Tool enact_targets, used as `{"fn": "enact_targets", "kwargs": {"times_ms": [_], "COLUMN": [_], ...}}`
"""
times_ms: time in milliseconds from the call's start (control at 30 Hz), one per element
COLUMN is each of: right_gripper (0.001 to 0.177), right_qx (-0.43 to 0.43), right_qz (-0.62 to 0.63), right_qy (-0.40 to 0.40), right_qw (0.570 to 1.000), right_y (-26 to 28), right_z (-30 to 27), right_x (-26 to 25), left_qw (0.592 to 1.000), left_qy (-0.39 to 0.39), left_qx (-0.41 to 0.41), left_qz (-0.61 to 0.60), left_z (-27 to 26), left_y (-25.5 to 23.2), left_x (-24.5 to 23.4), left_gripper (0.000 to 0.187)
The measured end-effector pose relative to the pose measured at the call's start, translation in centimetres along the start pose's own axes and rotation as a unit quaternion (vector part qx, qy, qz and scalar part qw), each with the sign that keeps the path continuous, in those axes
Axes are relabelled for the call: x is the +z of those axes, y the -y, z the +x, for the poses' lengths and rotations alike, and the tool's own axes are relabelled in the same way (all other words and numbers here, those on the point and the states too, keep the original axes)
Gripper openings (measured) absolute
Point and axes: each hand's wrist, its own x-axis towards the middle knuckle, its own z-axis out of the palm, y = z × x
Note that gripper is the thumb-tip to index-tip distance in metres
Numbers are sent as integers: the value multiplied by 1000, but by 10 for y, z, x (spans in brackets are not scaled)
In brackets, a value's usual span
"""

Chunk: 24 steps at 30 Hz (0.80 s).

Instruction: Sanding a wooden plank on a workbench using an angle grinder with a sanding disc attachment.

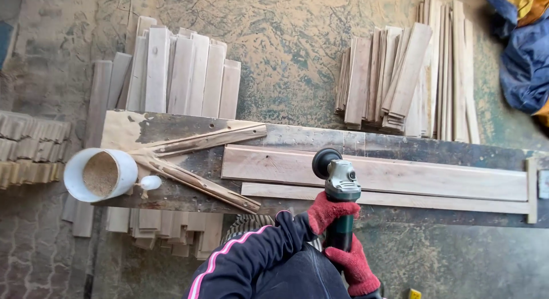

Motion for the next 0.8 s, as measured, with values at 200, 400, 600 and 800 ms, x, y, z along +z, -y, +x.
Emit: {"fn": "enact_targets", "kwargs": {"times_ms": [200, 400, 600, 800], "right_gripper": [47, 47, 46, 48], "right_qx": [5, 17, 43, 49], "right_qz": [-22, -9, -25, 4], "right_qy": [-65, -77, -84, -93], "right_qw": [998, 997, 995, 994], "right_y": [27, 27, 36, 22], "right_z": [-5, 4, 10, 18], "right_x": [-28, -71, -63, -49], "left_qw": [998, 996, 994, 996], "left_qy": [-40, -80, -107, -87], "left_qx": [5, -3, -12, 2], "left_qz": [48, 44, 36, -4], "left_z": [20, 53, 67, 70], "left_y": [25, 67, 77, 80], "left_x": [40, 70, 67, 45], "left_gripper": [72, 82, 72, 64]}}
